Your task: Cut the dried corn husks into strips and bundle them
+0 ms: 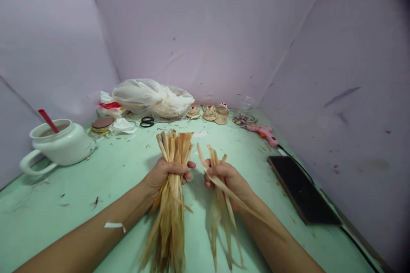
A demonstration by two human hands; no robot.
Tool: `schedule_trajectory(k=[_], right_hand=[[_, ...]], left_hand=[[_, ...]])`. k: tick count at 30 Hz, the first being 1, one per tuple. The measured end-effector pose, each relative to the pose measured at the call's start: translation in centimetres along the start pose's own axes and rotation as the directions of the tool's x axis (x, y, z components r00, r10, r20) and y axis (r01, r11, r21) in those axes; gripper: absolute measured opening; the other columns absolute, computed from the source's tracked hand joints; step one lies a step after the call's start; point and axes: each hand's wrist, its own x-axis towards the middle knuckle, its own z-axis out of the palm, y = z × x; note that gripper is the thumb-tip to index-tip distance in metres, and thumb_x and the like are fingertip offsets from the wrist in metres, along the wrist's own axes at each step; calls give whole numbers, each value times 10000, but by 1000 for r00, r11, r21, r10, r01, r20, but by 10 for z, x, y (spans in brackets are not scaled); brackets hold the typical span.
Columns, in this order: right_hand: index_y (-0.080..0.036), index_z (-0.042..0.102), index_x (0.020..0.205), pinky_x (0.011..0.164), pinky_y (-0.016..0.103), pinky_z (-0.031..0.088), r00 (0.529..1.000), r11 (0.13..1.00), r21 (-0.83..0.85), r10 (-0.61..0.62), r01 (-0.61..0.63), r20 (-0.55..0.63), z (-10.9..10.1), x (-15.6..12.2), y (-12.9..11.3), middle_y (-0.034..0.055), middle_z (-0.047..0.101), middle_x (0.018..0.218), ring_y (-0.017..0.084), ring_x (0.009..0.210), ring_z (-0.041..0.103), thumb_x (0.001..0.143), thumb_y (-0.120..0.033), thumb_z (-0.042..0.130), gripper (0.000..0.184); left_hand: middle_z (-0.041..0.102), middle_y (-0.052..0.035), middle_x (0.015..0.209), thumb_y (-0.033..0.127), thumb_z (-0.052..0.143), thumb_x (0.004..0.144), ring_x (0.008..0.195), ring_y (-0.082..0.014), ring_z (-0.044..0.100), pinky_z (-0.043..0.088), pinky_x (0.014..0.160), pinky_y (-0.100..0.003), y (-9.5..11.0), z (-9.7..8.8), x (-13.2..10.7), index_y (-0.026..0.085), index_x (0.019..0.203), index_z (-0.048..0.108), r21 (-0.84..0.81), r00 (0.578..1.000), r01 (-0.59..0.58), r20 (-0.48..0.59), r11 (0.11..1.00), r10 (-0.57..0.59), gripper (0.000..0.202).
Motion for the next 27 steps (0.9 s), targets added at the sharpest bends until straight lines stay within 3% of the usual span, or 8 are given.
schedule_trajectory(k=[3, 6, 10, 12, 14, 17, 23, 27], right_hand=[[-132, 575, 587, 536, 207, 469, 992, 988, 144, 74, -58, -104, 0, 2, -3, 6, 562, 541, 98, 508, 531, 506, -97, 562, 89], [-138, 549, 604, 532, 199, 479, 991, 981, 187, 71, -50, -109, 1, 4, -2, 8, 563, 576, 99, 530, 541, 465, -29, 555, 177], [-179, 502, 726, 338, 131, 250, 995, 966, 253, -23, 47, -98, 1, 4, 3, -65, 469, 519, 64, 450, 436, 421, -28, 548, 343], [-183, 502, 783, 338, 138, 195, 990, 984, 153, -76, 95, -123, 1, 3, 6, -79, 454, 500, 55, 422, 396, 458, -93, 631, 361], [-179, 506, 787, 382, 163, 266, 984, 989, 13, -142, 144, -111, 3, 1, 10, -72, 484, 507, 65, 435, 425, 486, -189, 719, 369], [-159, 531, 686, 490, 224, 365, 980, 977, -104, -193, 187, -49, 7, -1, 15, -40, 531, 542, 101, 499, 486, 472, -255, 762, 329], [-159, 503, 511, 432, 220, 259, 979, 977, -170, -154, 131, -131, 3, 2, 14, -75, 396, 420, 62, 416, 336, 502, -259, 730, 249], [-156, 506, 538, 419, 213, 226, 981, 980, -164, -134, 111, -139, 0, 4, 14, -90, 369, 406, 48, 397, 296, 496, -297, 752, 287]], left_hand=[[616, -87, 528, 81, 584, 586, 441, -96, 537, 437, 436, -170, 3, -5, 1, 13, 736, 688, -76, 992, 110, 77, 991, -104, 195], [658, -112, 629, 82, 572, 595, 522, -121, 587, 472, 497, -187, 1, -13, 6, 22, 791, 690, -112, 975, 182, 150, 977, -165, 236], [695, -122, 753, 74, 583, 577, 625, -162, 635, 511, 588, -236, -6, -20, 12, 59, 838, 691, -130, 973, 191, 153, 973, -171, 282], [697, -115, 717, 74, 600, 577, 599, -168, 635, 514, 584, -252, -10, -17, 10, 57, 825, 693, -98, 978, 193, 102, 976, -183, 265], [697, -103, 684, 72, 616, 571, 572, -166, 631, 510, 572, -254, -13, -10, 6, 64, 832, 694, -81, 985, 163, 72, 983, -157, 273], [713, -113, 760, 51, 625, 540, 633, -190, 648, 514, 633, -282, -16, 2, 2, 78, 915, 686, -100, 988, 66, 149, 993, -51, 381], [712, -149, 856, 52, 625, 545, 780, -280, 659, 498, 757, -394, -15, 3, 6, 75, 959, 679, -108, 985, 29, 174, 994, -10, 418], [701, -103, 700, 60, 666, 548, 586, -191, 628, 494, 590, -290, -13, -2, 7, 75, 913, 687, -55, 989, 14, 149, 998, -6, 366]])
